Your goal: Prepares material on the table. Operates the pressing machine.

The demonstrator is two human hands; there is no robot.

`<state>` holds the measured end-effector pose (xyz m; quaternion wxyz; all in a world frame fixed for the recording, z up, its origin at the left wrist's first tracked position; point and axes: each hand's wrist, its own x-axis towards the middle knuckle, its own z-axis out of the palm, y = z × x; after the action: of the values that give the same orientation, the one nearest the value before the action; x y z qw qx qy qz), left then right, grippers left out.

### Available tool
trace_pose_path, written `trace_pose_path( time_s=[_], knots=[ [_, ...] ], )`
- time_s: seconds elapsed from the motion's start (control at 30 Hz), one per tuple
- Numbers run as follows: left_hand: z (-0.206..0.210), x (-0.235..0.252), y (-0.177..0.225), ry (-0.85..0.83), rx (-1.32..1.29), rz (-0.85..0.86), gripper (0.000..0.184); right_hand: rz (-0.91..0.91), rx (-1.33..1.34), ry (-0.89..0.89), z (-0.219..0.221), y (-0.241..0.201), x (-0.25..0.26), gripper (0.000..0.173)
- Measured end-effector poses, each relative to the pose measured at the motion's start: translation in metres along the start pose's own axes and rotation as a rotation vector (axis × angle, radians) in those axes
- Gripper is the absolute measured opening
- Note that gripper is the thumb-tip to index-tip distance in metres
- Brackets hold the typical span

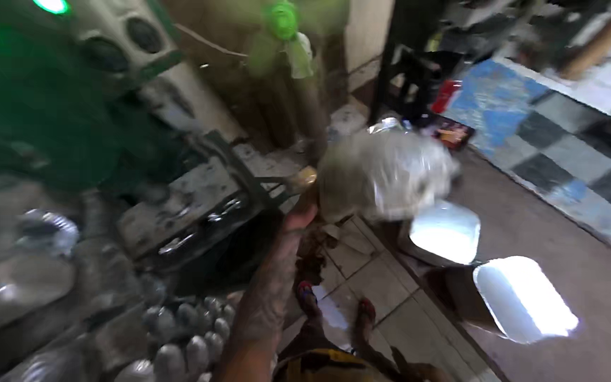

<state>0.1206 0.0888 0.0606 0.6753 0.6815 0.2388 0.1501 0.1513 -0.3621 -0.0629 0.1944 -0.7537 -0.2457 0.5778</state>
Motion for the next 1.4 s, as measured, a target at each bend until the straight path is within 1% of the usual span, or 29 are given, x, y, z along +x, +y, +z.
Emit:
trace_pose_path(
  time_s=[0.07,0.1,0.13,0.2,0.27,0.3,0.33,0.37,0.4,0.43,0.47,0.5,0.53,0.57,0.6,0.63,0.67,0.7,0.77,0.8,0.9,0.93,0.97,1.03,1.1,1.17,1.23,1.3,1.4],
  knots=[
    [-0.023,0.002,-0.009,0.143,0.087,0.101,0.043,-0.016,0.021,0.044,-0.012,-0.035,0.011,0.037],
    [-0.03,-0.006,-0.009,0.158,0.221,0.082,0.046,-0.071,0.032,0.098,-0.015,-0.054,0.02,0.033],
    [-0.043,-0.016,-0.014,0.167,0.431,0.018,0.048,-0.15,0.045,0.162,-0.017,-0.071,0.033,0.029],
    [-0.094,-0.035,-0.038,0.251,0.783,-0.242,0.062,-0.321,0.037,0.289,-0.018,-0.112,0.061,0.026],
    [-0.161,-0.047,-0.064,0.318,0.925,-0.427,0.072,-0.449,0.011,0.397,-0.017,-0.171,0.081,0.028],
    [-0.186,-0.054,-0.069,0.285,0.959,-0.475,0.071,-0.524,0.0,0.458,-0.014,-0.2,0.089,0.029],
    [-0.2,-0.063,-0.064,0.211,0.97,-0.467,0.062,-0.649,-0.044,0.535,-0.012,-0.227,0.098,0.029],
    [-0.206,-0.077,-0.052,0.126,0.967,-0.416,0.052,-0.817,-0.127,0.618,-0.01,-0.252,0.109,0.027],
    [-0.207,-0.097,-0.034,0.016,0.955,-0.364,0.049,-0.985,-0.239,0.666,-0.01,-0.276,0.118,0.025],
    [-0.21,-0.12,-0.019,-0.118,0.96,-0.321,0.05,-1.13,-0.371,0.671,-0.011,-0.3,0.126,0.022],
    [-0.219,-0.137,-0.011,-0.233,0.985,-0.321,0.051,-1.232,-0.514,0.631,-0.01,-0.326,0.135,0.02],
    [-0.233,-0.146,-0.013,-0.312,1.019,-0.357,0.053,-1.294,-0.666,0.549,-0.007,-0.35,0.145,0.019],
    [-0.251,-0.15,-0.025,-0.362,1.062,-0.392,0.052,-1.323,-0.811,0.43,-0.001,-0.37,0.156,0.02],
    [-0.271,-0.153,-0.041,-0.39,1.08,-0.393,0.049,-1.342,-0.935,0.312,0.008,-0.388,0.173,0.021],
    [-0.288,-0.155,-0.054,-0.405,1.098,-0.348,0.045,-1.343,-1.023,0.197,0.018,-0.406,0.191,0.022],
    [-0.296,-0.157,-0.058,-0.419,1.128,-0.319,0.042,-1.337,-1.087,0.105,0.029,-0.424,0.209,0.023],
    [-0.295,-0.159,-0.048,-0.432,1.174,-0.309,0.042,-1.314,-1.142,0.036,0.038,-0.442,0.224,0.024],
    [-0.287,-0.164,-0.037,-0.435,1.218,-0.306,0.043,-1.316,-1.187,0.014,0.046,-0.455,0.235,0.022],
    [-0.263,-0.185,-0.006,-0.427,1.221,-0.429,0.045,-1.266,-1.257,-0.071,0.051,-0.468,0.235,0.023],
    [-0.255,-0.197,0.005,-0.391,1.189,-0.499,0.046,-1.256,-1.254,-0.102,0.046,-0.47,0.23,0.024],
    [-0.224,-0.226,0.018,-0.106,1.037,-0.569,0.043,-1.315,-1.192,-0.119,0.029,-0.468,0.223,0.027],
    [-0.21,-0.223,0.011,-0.051,1.0,-0.581,0.053,-1.361,-1.171,-0.08,0.023,-0.47,0.224,0.025],
    [-0.195,-0.217,-0.006,-0.051,0.986,-0.58,0.062,-1.393,-1.169,-0.042,0.019,-0.471,0.226,0.025],
    [-0.173,-0.2,-0.058,-0.152,0.991,-0.61,0.072,-1.416,-1.193,0.007,0.016,-0.467,0.229,0.026],
    [-0.181,-0.18,-0.105,-0.21,1.026,-0.596,0.074,-1.496,-1.209,0.118,0.012,-0.467,0.234,0.023],
    [-0.196,-0.171,-0.132,-0.237,1.029,-0.56,0.077,-1.523,-1.211,0.184,0.009,-0.459,0.237,0.021],
    [-0.21,-0.167,-0.142,-0.284,1.018,-0.577,0.086,-1.492,-1.244,0.205,0.01,-0.458,0.245,0.021],
    [-0.219,-0.167,-0.147,-0.294,1.01,-0.581,0.078,-1.408,-1.293,0.21,0.017,-0.466,0.259,0.022],
    [-0.219,-0.172,-0.146,-0.25,0.967,-0.578,0.066,-1.174,-1.388,0.13,0.046,-0.485,0.273,0.029]
  ],
)
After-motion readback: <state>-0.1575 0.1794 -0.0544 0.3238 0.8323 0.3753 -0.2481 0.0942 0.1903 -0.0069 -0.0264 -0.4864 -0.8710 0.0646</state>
